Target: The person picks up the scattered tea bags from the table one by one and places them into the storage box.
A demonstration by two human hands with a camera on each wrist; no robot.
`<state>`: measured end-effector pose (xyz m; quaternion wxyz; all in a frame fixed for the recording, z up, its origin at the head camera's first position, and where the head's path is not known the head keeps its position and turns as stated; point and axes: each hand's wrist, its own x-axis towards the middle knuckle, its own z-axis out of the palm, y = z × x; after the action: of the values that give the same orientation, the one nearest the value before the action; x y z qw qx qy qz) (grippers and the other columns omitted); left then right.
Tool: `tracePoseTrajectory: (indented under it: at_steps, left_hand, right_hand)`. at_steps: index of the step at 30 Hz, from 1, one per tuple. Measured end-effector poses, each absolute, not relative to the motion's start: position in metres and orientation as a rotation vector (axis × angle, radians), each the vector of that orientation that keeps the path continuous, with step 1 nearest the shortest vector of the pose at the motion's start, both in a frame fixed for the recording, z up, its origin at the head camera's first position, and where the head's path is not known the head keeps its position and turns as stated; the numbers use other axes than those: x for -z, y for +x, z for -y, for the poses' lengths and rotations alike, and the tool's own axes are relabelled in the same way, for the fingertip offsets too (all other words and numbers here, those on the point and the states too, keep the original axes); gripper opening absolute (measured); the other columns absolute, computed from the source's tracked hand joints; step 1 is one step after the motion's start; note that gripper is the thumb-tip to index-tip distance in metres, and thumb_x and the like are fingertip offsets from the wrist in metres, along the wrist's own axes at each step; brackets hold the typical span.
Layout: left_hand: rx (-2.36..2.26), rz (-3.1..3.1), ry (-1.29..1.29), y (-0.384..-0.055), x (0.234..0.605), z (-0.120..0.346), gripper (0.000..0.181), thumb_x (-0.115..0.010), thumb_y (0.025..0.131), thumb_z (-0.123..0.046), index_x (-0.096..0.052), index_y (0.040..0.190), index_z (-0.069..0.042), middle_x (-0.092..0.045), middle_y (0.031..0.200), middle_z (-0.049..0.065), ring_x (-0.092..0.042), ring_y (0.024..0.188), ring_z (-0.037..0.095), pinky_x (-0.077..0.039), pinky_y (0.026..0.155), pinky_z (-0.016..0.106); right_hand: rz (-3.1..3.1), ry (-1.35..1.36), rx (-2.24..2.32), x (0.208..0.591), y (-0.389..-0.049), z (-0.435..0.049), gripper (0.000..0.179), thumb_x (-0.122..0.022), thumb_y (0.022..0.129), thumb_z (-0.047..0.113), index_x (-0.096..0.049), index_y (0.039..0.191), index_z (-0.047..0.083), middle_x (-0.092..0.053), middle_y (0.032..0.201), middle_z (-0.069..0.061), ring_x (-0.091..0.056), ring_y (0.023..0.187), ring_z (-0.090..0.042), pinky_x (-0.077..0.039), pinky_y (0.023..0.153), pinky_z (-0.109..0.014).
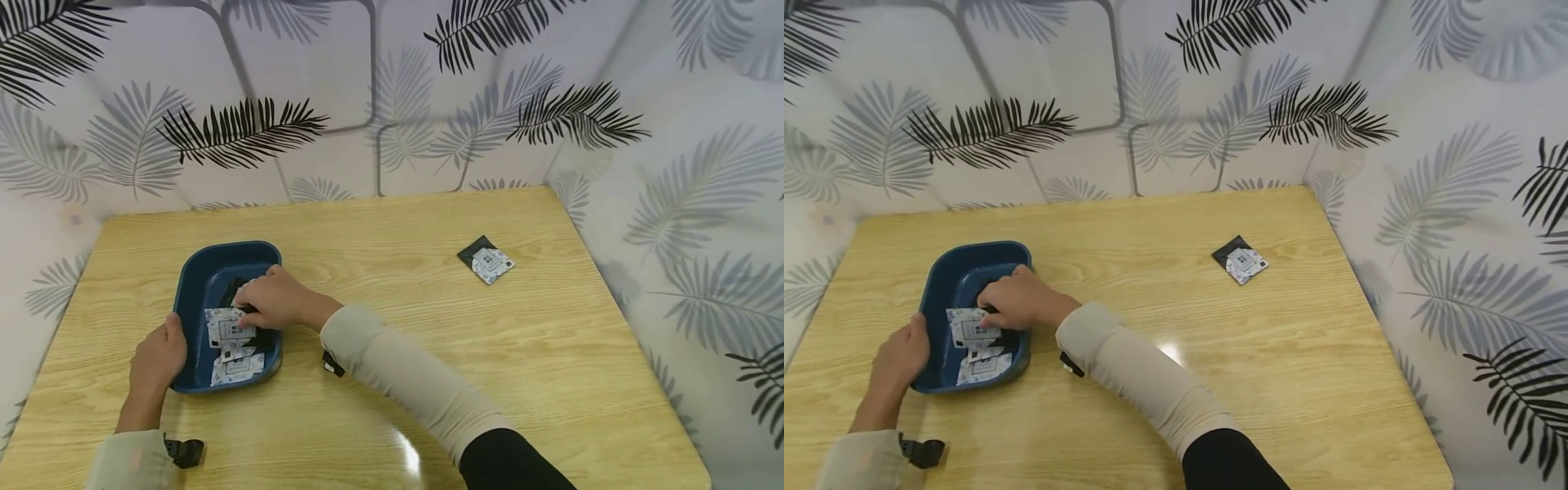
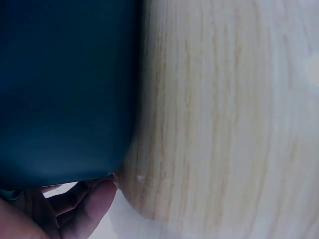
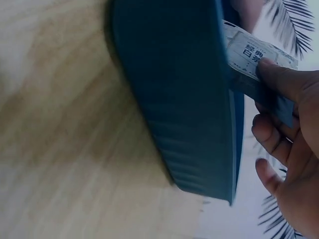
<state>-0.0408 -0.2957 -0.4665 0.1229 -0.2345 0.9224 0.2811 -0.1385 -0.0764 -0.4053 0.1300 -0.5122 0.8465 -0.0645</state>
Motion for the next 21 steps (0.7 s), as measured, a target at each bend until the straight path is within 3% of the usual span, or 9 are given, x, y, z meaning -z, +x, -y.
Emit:
tracePoseTrajectory:
  at_steps: [4, 8, 14, 21]
  left_hand:
    - [-0.827, -2.699, -0.676, -0.040, 0.465, 0.297, 0.079, 0.002, 0.104, -0.045, -0.035, 0.147, 0.010, -0.036, 0.145, 0.041, -0.040, 0.130, 0.062, -0.037, 0.102, 0.069]
    - [-0.830, -2.711, -0.657, -0.040, 0.465, 0.297, 0.079, 0.002, 0.104, -0.045, -0.035, 0.147, 0.011, -0.037, 0.145, 0.041, -0.040, 0.130, 0.062, -0.038, 0.102, 0.070]
    - [-0.819, -2.712, -0.658, -0.040, 0.464, 0.299, 0.078, 0.002, 0.104, -0.045, -0.036, 0.147, 0.010, -0.036, 0.146, 0.041, -0.040, 0.130, 0.062, -0.038, 0.102, 0.069]
    - [-0.806, -2.713, -0.654, -0.042, 0.465, 0.298, 0.079, 0.002, 0.105, -0.043, -0.037, 0.145, 0.013, -0.038, 0.143, 0.043, -0.040, 0.128, 0.064, -0.037, 0.102, 0.071]
  right_hand:
    - [-2.466, -1.453, 0.115, 0.414, -0.134, 0.086, 0.035, -0.053, 0.101, 0.047, -0.042, 0.075, 0.025, -0.042, 0.067, 0.011, -0.044, 0.070, -0.002, -0.025, 0.099, -0.036]
    - [-2.525, -1.404, 0.007, 0.422, -0.130, 0.093, 0.030, -0.055, 0.100, 0.046, -0.047, 0.078, 0.028, -0.051, 0.069, 0.014, -0.053, 0.073, 0.000, -0.022, 0.119, -0.046]
    - [-2.599, -1.368, -0.058, 0.431, -0.126, 0.102, 0.015, -0.057, 0.100, 0.045, -0.066, 0.096, 0.032, -0.068, 0.090, 0.018, -0.063, 0.088, -0.001, -0.021, 0.121, -0.049]
    - [-2.671, -1.300, -0.133, 0.438, -0.123, 0.107, 0.023, -0.061, 0.098, 0.044, -0.066, 0.118, 0.034, -0.071, 0.111, 0.020, -0.065, 0.106, 0.000, -0.026, 0.122, -0.045]
